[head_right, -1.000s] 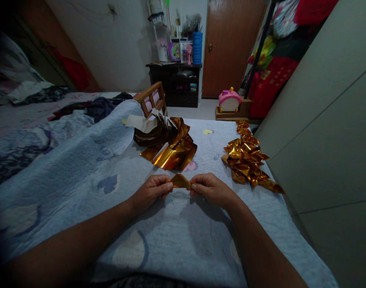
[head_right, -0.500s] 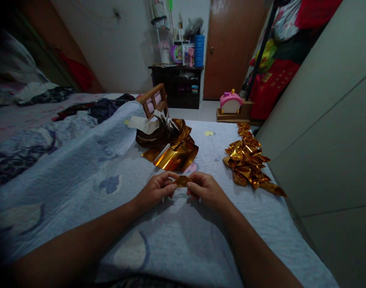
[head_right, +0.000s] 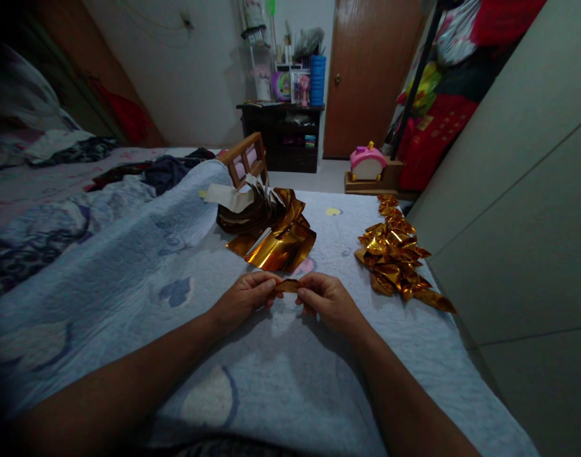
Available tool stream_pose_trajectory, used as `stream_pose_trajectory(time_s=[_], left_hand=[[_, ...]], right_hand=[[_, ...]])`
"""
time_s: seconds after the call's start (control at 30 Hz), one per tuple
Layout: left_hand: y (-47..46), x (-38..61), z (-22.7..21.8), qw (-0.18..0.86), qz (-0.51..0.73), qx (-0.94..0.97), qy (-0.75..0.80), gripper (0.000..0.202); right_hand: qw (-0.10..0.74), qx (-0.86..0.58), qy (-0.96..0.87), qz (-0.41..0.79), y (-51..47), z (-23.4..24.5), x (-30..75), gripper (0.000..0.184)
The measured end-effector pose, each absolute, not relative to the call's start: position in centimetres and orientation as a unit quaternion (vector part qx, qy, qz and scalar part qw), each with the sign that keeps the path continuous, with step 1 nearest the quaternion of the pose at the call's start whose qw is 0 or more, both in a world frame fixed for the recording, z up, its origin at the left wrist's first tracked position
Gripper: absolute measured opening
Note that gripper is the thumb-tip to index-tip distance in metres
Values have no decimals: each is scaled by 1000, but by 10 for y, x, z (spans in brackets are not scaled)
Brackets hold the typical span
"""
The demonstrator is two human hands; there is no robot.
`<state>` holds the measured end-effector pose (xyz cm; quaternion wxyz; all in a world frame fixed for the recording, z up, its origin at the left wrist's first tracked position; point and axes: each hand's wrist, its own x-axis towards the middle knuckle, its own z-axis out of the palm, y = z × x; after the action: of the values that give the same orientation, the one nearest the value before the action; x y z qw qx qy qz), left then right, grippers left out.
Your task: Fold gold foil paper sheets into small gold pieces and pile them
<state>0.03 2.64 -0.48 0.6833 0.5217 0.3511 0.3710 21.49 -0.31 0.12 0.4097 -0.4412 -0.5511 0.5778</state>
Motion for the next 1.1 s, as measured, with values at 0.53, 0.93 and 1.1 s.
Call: stream_pose_trajectory(time_s=[0.53,0.93,1.1], left_hand=[[28,2,-5,703,371,467,387,41],[28,1,-5,715,363,474,365,38],[26,-2,-2,683,367,516,364,29]], right_hand=[[430,-467,-650,418,-2,4,214,10],[411,-444,-634,481,-3,8,211,11],[373,-454,-583,561,-3,5,214,17]])
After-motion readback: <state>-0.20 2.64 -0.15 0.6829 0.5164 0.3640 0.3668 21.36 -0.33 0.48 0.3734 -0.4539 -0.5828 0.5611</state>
